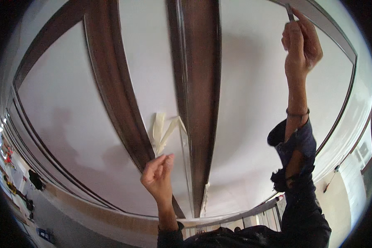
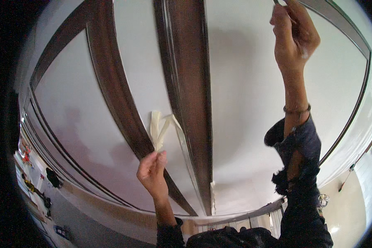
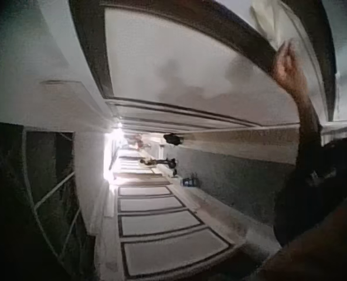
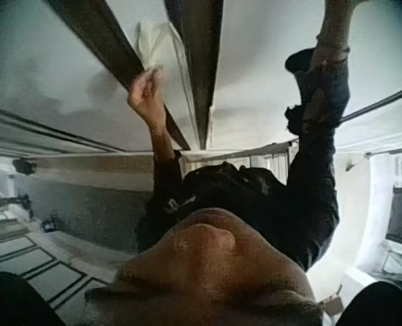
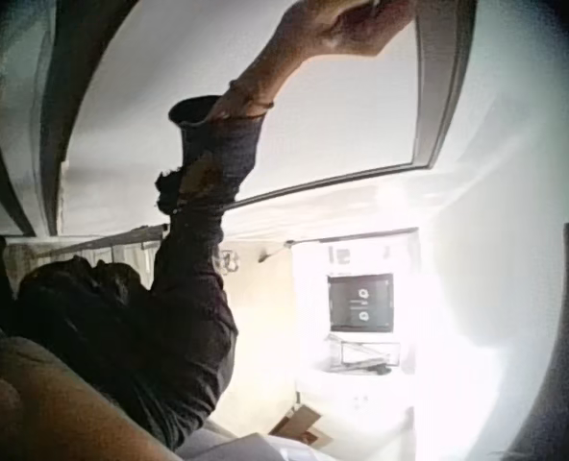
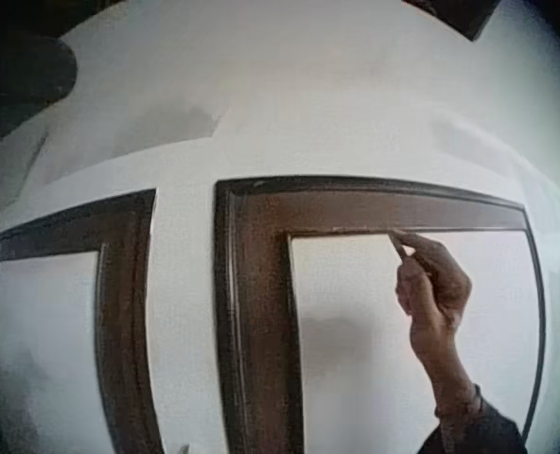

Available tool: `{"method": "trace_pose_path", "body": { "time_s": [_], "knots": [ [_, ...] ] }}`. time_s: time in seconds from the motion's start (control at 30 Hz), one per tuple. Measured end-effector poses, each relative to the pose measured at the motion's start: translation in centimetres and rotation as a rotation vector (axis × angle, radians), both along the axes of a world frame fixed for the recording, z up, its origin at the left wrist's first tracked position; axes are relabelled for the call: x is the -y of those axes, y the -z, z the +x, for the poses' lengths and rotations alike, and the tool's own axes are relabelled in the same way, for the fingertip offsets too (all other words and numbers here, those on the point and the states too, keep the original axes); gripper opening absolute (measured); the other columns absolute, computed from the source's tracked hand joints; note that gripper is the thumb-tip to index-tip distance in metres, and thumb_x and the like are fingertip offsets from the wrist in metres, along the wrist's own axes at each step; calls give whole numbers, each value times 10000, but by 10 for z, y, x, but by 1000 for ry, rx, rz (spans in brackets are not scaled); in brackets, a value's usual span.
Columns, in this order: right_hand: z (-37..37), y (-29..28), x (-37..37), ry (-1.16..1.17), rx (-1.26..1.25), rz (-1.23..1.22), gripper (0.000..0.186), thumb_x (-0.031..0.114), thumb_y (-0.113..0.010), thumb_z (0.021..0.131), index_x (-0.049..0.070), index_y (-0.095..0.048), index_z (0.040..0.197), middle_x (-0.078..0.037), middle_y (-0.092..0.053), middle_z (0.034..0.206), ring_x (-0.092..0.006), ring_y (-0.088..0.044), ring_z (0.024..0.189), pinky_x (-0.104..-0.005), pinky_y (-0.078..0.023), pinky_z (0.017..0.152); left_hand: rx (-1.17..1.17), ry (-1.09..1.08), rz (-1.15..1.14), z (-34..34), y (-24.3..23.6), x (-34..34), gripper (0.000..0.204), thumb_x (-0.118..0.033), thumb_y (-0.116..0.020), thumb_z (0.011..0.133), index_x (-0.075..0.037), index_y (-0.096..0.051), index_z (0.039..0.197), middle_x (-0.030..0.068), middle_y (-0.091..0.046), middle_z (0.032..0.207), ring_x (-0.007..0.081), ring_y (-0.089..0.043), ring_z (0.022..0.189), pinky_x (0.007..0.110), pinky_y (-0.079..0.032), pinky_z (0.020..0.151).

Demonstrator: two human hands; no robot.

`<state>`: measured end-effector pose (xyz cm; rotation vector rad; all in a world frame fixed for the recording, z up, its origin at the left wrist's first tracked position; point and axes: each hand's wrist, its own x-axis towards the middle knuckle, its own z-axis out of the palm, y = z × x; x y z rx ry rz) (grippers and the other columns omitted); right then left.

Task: The person peels masking tape from a wall surface near wooden trim and then wipes the trim area with a white cloth.

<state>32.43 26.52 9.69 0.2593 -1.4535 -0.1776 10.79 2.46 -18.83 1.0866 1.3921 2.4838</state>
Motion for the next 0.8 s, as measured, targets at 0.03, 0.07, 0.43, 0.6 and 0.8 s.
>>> {"method": "trace_pose_path", "body": {
  "time_s": [0.03, 0.07, 0.43, 0.6, 0.8],
  "knots": [
    [4, -3, 7, -39, -33, 11, 266, 133, -581, 1012, 8, -659, 1233, -15, -620, 740, -37, -525, 610, -187, -396, 490, 49, -14, -71, 6, -4, 0, 189, -5, -718, 899, 52, -658, 1070, 134, -708, 1008, 192, -683, 953, 340, -571, 861],
    [4, -2, 8, -102, -73, -11, 284, 148, -569, 1020, 11, -641, 1258, -5, -601, 716, -26, -506, 581, -186, -383, 459, 88, -45, -132, 8, -9, 0, 201, -8, -729, 891, 60, -661, 1068, 130, -707, 1006, 185, -681, 945, 333, -569, 858],
    [2, 63, 53, -277, -233, -297, 349, 202, -527, 1026, -27, -588, 1283, -10, -564, 673, -12, -381, 458, -199, -311, 382, -449, -287, -52, -23, -61, -41, 107, 35, -686, 890, 22, -704, 995, 93, -677, 974, 203, -640, 918, 324, -510, 850],
    [8, 105, 73, -339, -229, -395, 363, 203, -525, 1020, -31, -563, 1296, -40, -560, 707, -28, -374, 483, -212, -291, 390, -797, -496, -83, -44, -69, -67, 297, 93, -668, 828, -31, -729, 1091, 82, -669, 987, 252, -631, 946, 355, -499, 850],
    [24, 158, 96, -232, -264, -609, 357, 218, -541, 1015, -13, -570, 1287, -52, -573, 747, -31, -380, 504, -212, -304, 410, -1047, -649, -19, -51, -65, -60, 386, -32, -752, 792, -145, -742, 1161, 42, -671, 1077, 254, -594, 1014, 408, -421, 998]
  ]
}}
